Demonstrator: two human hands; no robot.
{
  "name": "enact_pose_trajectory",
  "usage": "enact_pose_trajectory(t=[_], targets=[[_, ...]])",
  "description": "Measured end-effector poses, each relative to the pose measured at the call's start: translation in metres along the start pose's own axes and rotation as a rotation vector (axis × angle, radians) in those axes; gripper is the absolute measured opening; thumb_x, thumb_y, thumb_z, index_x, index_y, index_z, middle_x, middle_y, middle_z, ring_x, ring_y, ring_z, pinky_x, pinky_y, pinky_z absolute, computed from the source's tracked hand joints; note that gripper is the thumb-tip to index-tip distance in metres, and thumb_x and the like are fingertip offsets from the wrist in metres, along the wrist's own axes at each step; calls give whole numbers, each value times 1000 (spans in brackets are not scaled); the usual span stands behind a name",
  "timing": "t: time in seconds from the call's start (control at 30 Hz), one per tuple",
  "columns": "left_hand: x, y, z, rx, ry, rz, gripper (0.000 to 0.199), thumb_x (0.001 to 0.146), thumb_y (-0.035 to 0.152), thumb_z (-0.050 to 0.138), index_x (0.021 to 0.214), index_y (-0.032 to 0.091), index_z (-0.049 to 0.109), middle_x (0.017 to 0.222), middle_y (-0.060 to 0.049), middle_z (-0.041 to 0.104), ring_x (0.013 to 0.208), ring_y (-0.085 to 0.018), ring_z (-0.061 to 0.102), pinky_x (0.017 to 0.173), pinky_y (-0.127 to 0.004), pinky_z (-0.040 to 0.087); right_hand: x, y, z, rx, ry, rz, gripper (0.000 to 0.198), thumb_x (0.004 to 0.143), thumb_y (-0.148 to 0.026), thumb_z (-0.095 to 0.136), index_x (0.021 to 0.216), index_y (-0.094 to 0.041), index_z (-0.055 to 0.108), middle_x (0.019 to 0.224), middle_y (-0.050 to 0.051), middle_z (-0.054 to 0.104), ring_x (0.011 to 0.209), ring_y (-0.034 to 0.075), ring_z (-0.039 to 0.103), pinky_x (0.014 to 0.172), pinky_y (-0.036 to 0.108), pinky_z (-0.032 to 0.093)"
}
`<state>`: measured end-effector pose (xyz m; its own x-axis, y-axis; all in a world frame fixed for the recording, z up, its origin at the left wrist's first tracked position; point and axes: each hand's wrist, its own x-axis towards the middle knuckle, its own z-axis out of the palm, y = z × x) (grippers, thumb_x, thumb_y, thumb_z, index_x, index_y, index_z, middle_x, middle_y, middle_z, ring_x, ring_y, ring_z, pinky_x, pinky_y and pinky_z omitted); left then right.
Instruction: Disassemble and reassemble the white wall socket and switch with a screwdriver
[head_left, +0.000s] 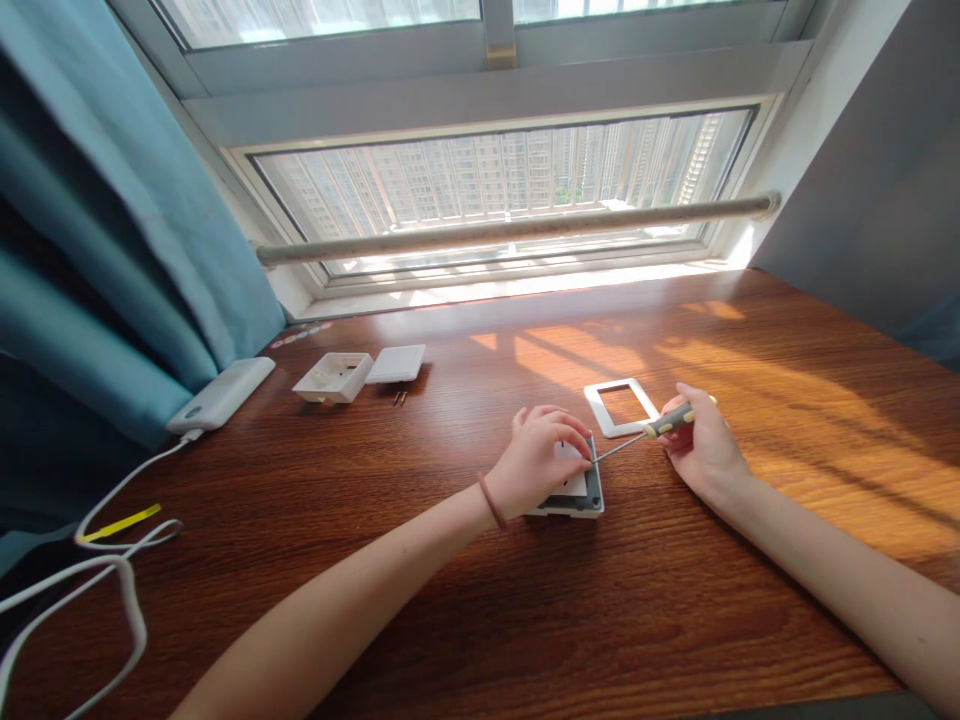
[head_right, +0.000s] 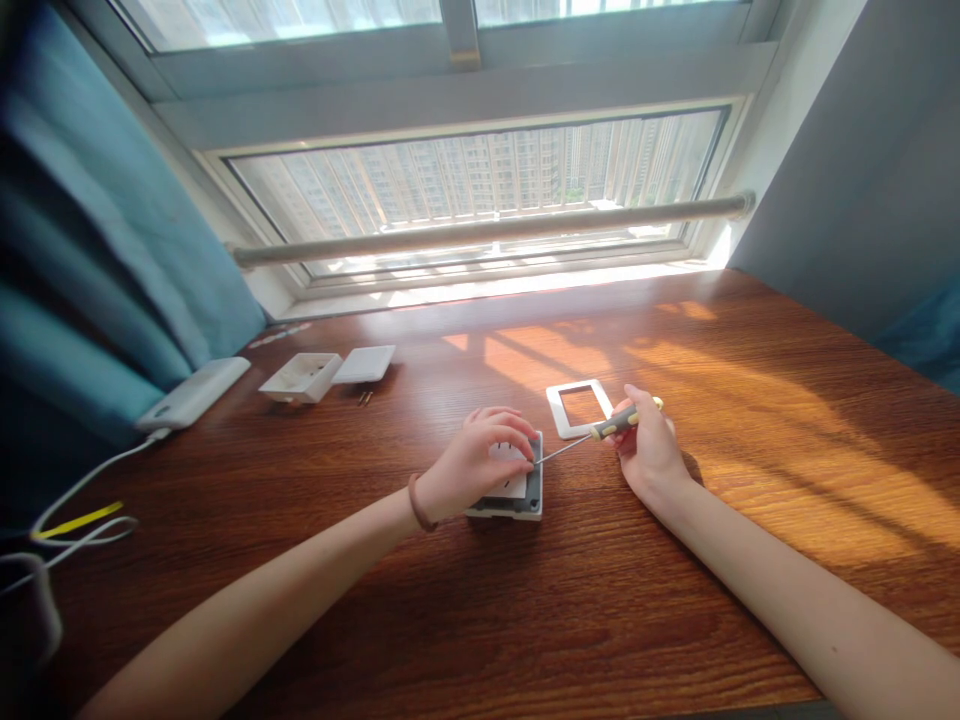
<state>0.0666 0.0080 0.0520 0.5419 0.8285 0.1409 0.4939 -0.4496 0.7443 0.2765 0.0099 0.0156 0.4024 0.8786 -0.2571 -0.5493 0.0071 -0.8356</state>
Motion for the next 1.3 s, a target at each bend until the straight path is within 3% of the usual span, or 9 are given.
enact_pose_trajectory(t=[0.17,0.43,0.57,0.67,0.8,0.87,1.13,1.3], targets=[[-1,-3,3,18,-11,-37,6,74,17,62,76,22,63,95,-1,68,103,-20,54,105,-55,11,4,-4,-2,4,-1,-30,29,66,-29,63,45,-17,47,38,-4,47,29,6,39,27,18,32],[-6,-7,13,385,19,234,9,86,20,47,85,19,56,93,-3,65,97,-17,55,108,-47,11,-1,-6,-1,-44,56,-121,30,67,-29,66,44,-18,52,40,-2,50,34,8,44,27,19,33],[-8,-5,15,419,26,265,13,89,19,40,86,19,53,92,-4,64,98,-18,54,107,-50,10,-3,-7,0,-49,22,-144,30,66,-29,68,43,-18,52,41,-2,50,33,8,45,28,20,33],[-8,-6,18,311,68,209,5,84,16,48,87,20,48,90,-3,64,95,-18,55,105,-50,13,-4,-7,1,-62,-3,-164,29,66,-29,68,44,-18,52,41,-2,52,33,8,45,28,20,34],[-6,-10,21,43,150,85,35,74,12,61,96,20,35,81,1,65,90,-17,57,101,-47,24,-6,-7,1,-85,-16,-196,31,66,-32,67,43,-18,52,40,-3,50,32,8,44,28,20,33],[-6,-12,22,-48,158,51,41,72,12,64,96,21,31,79,1,66,95,-19,55,97,-45,28,-5,-7,1,-89,-11,-196,31,65,-32,68,43,-17,52,40,-3,50,32,8,44,28,19,33],[-9,-9,22,-269,211,46,35,75,14,61,93,22,32,85,-1,65,95,-18,57,94,-41,34,-4,-7,1,-101,-7,-217,32,65,-32,68,44,-16,51,41,-3,49,34,8,46,29,18,34],[4,-13,-4,-703,343,-8,30,77,16,55,91,21,30,80,1,61,77,-15,65,72,-31,49,-4,-7,-1,-102,-24,-204,27,67,-30,68,47,-17,54,43,-2,52,34,8,44,28,19,34]])
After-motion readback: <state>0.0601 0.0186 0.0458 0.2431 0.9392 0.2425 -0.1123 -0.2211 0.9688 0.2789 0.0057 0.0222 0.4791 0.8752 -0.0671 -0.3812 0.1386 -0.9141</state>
